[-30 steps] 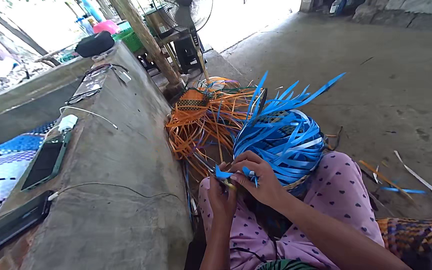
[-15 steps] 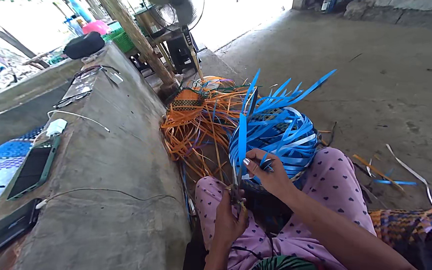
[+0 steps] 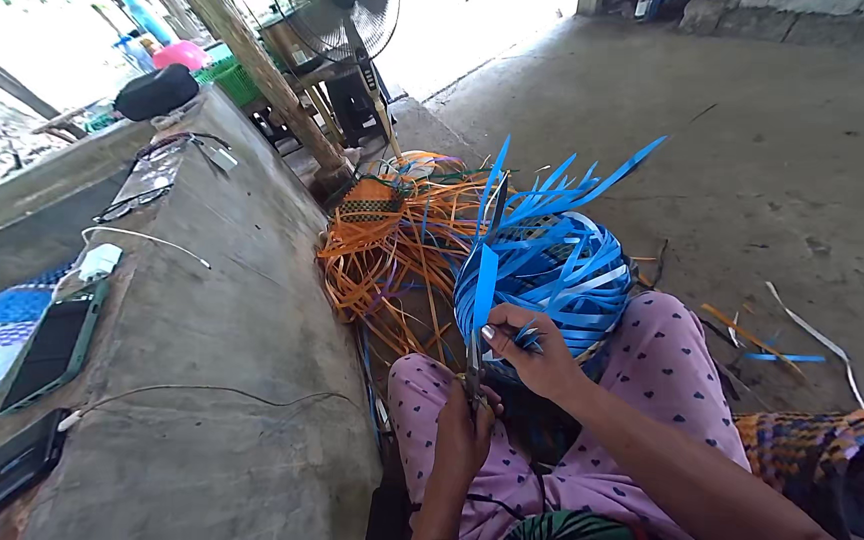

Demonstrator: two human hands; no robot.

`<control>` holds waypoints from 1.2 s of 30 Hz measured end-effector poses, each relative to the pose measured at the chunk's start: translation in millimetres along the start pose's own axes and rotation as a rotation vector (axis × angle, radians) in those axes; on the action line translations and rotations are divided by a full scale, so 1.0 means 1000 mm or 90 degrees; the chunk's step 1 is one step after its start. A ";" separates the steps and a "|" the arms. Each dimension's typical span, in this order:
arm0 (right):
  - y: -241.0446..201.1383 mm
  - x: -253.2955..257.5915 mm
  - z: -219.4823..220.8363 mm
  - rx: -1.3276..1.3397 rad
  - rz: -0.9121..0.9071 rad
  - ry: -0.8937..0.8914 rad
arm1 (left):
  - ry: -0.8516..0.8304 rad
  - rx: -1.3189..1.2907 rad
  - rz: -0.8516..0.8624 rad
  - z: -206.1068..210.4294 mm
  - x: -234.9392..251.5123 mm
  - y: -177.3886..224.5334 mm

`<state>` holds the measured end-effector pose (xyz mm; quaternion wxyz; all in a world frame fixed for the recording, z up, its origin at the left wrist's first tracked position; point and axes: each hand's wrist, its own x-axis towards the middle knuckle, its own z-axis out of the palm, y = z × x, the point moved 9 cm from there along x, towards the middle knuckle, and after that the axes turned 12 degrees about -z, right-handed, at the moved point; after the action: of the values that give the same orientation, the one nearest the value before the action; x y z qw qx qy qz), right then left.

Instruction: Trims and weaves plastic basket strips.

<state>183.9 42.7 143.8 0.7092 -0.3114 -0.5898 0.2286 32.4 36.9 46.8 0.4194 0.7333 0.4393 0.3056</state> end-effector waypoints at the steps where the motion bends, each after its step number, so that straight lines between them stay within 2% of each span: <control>1: 0.000 0.000 0.000 -0.006 -0.007 -0.007 | -0.003 -0.004 -0.003 -0.001 0.000 0.001; 7: -0.012 -0.003 0.014 -0.057 -0.086 -0.075 | 0.022 -0.013 0.086 -0.012 0.000 0.024; 18: -0.007 -0.008 0.005 -0.088 -0.085 -0.058 | -0.008 -0.064 0.072 -0.010 0.004 0.031; 20: -0.002 -0.008 -0.004 -0.097 -0.050 -0.029 | -0.055 -0.080 0.031 -0.008 0.008 0.031; 25: 0.029 -0.019 -0.039 -0.029 0.170 0.093 | -0.245 -0.127 -0.214 0.006 0.019 0.037; 30: 0.054 -0.036 -0.062 0.037 0.337 0.180 | -0.413 -0.218 -0.342 0.025 0.026 0.037; 36: 0.074 -0.047 -0.077 0.102 0.409 0.243 | -0.516 -0.322 -0.371 0.036 0.031 0.033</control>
<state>253.3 48.5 49.8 0.7206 -0.4609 -0.2992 0.4228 87.5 44.2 61.8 0.7848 0.5168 0.3403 -0.0336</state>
